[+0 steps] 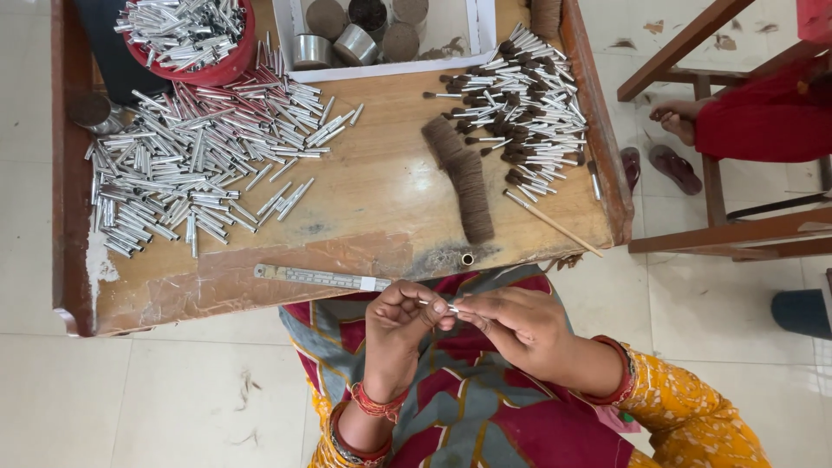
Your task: Manually assembling small brushes by inserting fiber bundles into silver metal tubes and measuring them with a ruler.
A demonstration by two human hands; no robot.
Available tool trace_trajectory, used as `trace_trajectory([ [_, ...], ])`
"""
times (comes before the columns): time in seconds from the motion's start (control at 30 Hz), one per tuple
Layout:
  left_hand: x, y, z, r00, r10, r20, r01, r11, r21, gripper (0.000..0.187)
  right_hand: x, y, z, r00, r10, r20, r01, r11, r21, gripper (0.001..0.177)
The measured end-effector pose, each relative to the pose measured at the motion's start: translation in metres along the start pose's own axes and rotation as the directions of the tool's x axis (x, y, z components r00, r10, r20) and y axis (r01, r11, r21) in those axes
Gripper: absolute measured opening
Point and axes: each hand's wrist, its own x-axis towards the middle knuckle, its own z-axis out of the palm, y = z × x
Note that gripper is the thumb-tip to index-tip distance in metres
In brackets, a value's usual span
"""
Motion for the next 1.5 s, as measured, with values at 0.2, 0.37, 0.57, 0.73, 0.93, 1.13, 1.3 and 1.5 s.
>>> trace_trajectory([
  [0.2,0.001,-0.012,-0.008,0.999,0.014,-0.049,-0.013,1.000,0.017,0.011,-0.002,-0.003,0.004,0.996,0.089,-0.028,-0.089,0.996,0.014,0.034],
  [0.37,-0.001,-0.011,-0.008,0.999,0.028,-0.046,-0.027,1.000,0.011,0.011,-0.001,-0.007,0.003,0.997,0.083,0.005,-0.083,0.995,0.059,0.033],
  [0.57,-0.001,-0.011,-0.007,0.999,0.031,-0.036,-0.032,0.999,-0.011,0.011,0.001,-0.010,0.002,0.994,0.102,0.029,-0.103,0.994,0.031,0.036],
  [0.73,-0.002,-0.010,-0.007,0.999,0.038,-0.021,-0.039,0.999,-0.030,0.011,0.012,-0.021,-0.004,0.989,0.143,0.033,-0.143,0.990,-0.018,0.045],
  [0.93,-0.003,0.001,-0.004,0.997,0.078,-0.025,-0.078,0.997,-0.013,0.015,0.013,-0.022,-0.012,0.987,0.159,0.006,-0.159,0.987,0.017,0.057],
  [1.13,-0.005,-0.001,0.000,0.996,0.085,-0.004,-0.085,0.996,-0.003,0.019,0.002,-0.014,-0.007,0.992,0.125,0.022,-0.126,0.992,0.029,0.037],
  [1.3,-0.004,-0.008,-0.005,0.999,0.036,0.005,-0.036,0.999,-0.035,0.011,0.004,-0.017,-0.007,0.999,0.054,-0.001,-0.054,0.999,-0.002,0.038],
  [1.5,-0.006,-0.003,0.001,1.000,-0.009,0.015,0.010,0.998,-0.061,0.011,0.005,-0.018,-0.004,0.999,-0.033,-0.037,0.031,0.997,-0.076,0.036],
])
